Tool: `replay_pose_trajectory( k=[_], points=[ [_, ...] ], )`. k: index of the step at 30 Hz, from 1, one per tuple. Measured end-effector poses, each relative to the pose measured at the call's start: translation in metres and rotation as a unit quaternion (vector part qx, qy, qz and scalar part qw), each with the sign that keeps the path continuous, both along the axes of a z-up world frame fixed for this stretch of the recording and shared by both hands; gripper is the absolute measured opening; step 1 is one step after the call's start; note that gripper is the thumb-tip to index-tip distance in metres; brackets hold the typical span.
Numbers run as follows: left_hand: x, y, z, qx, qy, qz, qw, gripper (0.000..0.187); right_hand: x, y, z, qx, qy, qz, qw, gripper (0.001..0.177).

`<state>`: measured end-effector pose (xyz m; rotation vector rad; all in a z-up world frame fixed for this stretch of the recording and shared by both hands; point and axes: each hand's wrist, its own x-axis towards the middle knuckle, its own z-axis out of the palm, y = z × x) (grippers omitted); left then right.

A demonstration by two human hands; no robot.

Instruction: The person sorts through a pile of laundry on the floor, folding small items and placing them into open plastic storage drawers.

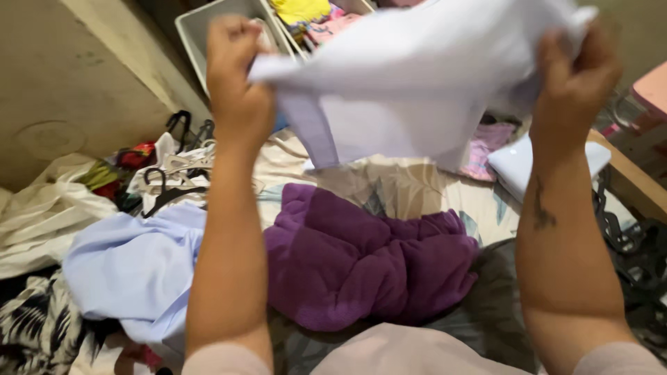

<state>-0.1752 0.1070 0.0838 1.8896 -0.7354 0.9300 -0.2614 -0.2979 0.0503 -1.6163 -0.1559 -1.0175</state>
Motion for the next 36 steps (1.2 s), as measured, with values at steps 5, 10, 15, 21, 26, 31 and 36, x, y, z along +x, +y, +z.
replay_pose_trajectory(
  k=[5,10,15,21,26,31,36],
  points=[
    [-0.081,0.014,-0.106,0.062,0.366,-0.270,0.888,0.032,-0.074,-0.032,-0.100,-0.270,0.316,0.021,0.909,0.020],
    [-0.201,-0.049,-0.158,0.445,0.529,-0.347,0.634,0.042,-0.125,-0.037,-0.177,-0.288,0.568,0.162,0.754,0.022],
    [-0.190,-0.079,-0.159,0.352,0.492,-0.406,0.685,0.047,-0.119,0.023,-0.155,-0.214,0.534,0.016,0.818,0.032],
    [-0.149,-0.106,-0.172,0.312,0.404,-0.253,0.822,0.033,-0.078,0.087,-0.177,-0.381,0.443,-0.145,0.798,0.081],
    [-0.119,-0.112,-0.179,0.230,0.335,-0.255,0.877,0.031,-0.071,0.060,-0.224,-0.255,0.591,-0.024,0.765,0.045],
    [-0.097,-0.114,-0.166,0.158,0.273,-0.198,0.928,0.057,-0.069,0.049,-0.178,0.079,0.317,0.330,0.886,0.036],
    [-0.090,-0.123,-0.152,0.102,0.307,-0.254,0.912,0.052,-0.072,0.053,-0.080,0.239,0.129,0.446,0.853,0.023]
  ],
)
